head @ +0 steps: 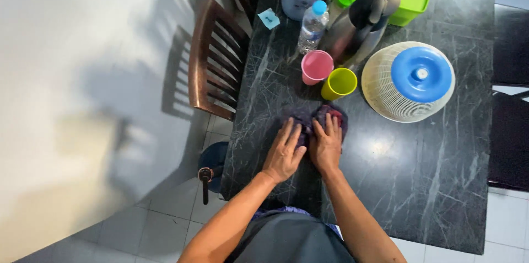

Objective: Clean the table with a cloth and organize objects.

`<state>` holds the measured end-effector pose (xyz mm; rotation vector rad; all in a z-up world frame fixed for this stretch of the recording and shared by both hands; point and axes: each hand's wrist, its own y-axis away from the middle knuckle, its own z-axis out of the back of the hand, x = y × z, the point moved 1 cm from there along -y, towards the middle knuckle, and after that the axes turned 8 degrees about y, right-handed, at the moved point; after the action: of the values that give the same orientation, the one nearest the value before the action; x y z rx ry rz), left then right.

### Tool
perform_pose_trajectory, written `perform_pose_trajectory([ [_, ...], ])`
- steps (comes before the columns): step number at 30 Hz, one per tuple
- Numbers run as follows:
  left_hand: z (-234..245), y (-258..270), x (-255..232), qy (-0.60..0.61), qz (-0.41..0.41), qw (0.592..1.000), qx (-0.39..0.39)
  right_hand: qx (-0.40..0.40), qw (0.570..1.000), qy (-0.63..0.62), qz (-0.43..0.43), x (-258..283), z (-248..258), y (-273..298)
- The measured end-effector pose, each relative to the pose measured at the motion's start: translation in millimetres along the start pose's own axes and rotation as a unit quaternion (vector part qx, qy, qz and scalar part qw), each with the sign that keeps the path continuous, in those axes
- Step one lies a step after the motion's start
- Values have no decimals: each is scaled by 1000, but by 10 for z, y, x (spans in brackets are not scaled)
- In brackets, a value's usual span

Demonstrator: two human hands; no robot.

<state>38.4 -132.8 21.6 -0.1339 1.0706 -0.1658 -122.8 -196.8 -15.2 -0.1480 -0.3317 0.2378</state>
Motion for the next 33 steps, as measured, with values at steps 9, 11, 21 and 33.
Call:
perform_pose_trajectory([
  [9, 196, -51, 232, 26, -17, 999, -41, 129, 987, -92, -27, 382, -492, -83],
  [11, 167, -63, 335, 17, -7, 999, -38, 120, 976, -176, -38, 269, -567, -63],
  [21, 5, -393, 473, -153, 13, 988, 33, 185, 793, -564, -139, 456, -32, -463],
  [33, 477, -1298, 1263, -199, 32, 977, -65, 147, 950, -275, -17, 645, -3, -470],
])
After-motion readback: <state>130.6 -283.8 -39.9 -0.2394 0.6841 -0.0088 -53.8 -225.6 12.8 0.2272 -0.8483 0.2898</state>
